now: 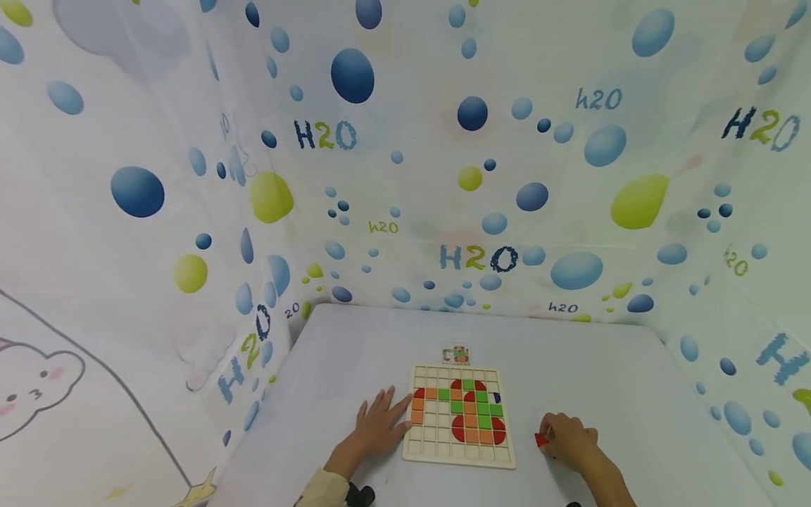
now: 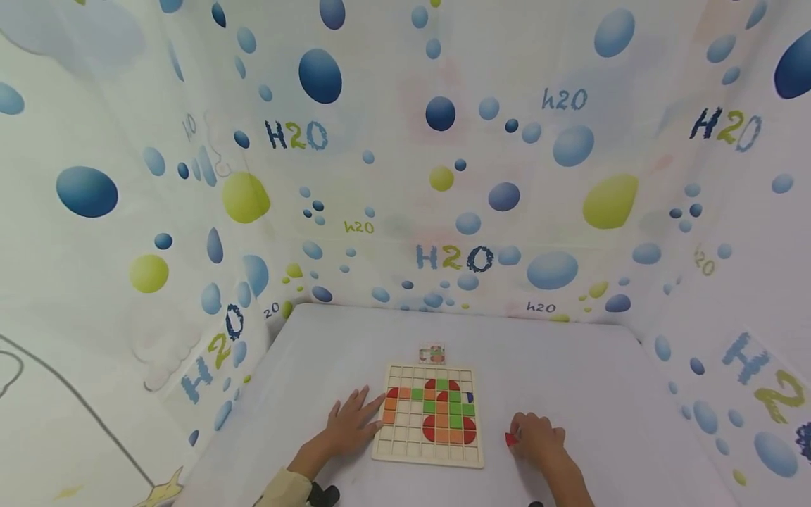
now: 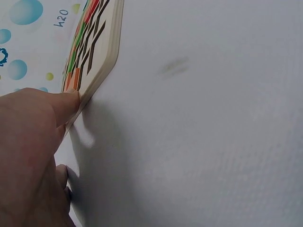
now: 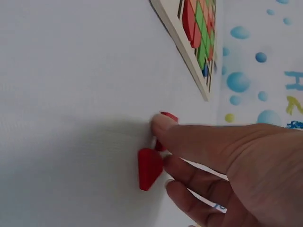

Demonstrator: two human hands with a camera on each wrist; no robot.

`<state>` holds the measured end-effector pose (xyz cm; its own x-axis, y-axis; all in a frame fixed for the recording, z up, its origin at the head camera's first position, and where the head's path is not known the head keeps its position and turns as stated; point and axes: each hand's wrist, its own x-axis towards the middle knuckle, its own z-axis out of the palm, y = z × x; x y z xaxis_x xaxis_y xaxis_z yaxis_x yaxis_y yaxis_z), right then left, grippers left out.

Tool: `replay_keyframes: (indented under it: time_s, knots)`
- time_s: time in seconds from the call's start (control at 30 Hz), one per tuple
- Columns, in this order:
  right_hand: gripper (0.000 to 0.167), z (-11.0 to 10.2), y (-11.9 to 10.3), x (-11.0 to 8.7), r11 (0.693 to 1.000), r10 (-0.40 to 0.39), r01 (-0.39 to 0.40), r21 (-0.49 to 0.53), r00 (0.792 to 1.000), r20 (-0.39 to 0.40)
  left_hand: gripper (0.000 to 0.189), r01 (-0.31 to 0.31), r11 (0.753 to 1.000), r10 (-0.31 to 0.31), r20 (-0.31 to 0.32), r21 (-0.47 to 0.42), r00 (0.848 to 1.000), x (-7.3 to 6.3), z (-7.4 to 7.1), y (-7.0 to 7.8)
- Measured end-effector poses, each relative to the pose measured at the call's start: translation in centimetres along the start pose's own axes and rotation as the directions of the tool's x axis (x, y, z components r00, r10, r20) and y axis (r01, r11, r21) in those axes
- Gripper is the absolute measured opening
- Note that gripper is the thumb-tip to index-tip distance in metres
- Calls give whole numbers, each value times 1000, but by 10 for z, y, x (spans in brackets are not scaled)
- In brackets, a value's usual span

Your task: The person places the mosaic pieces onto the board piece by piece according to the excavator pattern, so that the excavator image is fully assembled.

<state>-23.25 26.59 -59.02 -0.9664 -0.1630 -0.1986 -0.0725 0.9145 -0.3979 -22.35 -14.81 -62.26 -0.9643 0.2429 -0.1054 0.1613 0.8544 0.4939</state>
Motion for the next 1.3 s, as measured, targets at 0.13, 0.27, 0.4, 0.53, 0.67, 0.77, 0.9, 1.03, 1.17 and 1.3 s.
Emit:
replay_keyframes:
  time_s: [0.13,0.27,0.4,0.53,0.67,0.77,0.9,1.03,1.17,1.3]
  knots:
    - [21,7,-1,3,1000,2,-1,13,998,-55,62,18,1000,-18,17,7,1000,0,-4,3]
    - [23,11,-4,9,999,48,-47,14,997,-56,62,28,999,-29,25,19,999,1,-4,4]
    - [28,14,-7,16,998,59,-58,23,996,-68,63,22,1000,-22,32,6,999,0,-1,3]
    - [26,19,-10,21,1000,-5,7,14,996,-88,63,9,1000,-9,19,5,1000,-1,2,2]
    - [20,24,-14,23,999,4,0,45,997,-81,63,15,1000,-16,24,3,1000,-1,1,2]
    - [23,24,-18,21,994,45,-36,100,995,-85,63,16,1000,-16,23,-1,1000,-1,0,2]
    - [24,22,-21,20,986,68,-53,161,994,-89,63,31,1000,-31,21,-1,999,0,0,3]
    - [24,21,-19,19,983,44,-19,183,989,-138,62,34,999,-34,22,19,999,1,1,2]
    - [20,22,-15,16,991,-21,56,123,964,-264,62,20,999,-20,20,27,1000,1,-1,2]
    - [15,24,-16,14,996,-69,84,39,955,-290,62,25,999,-26,25,29,999,1,-3,3]
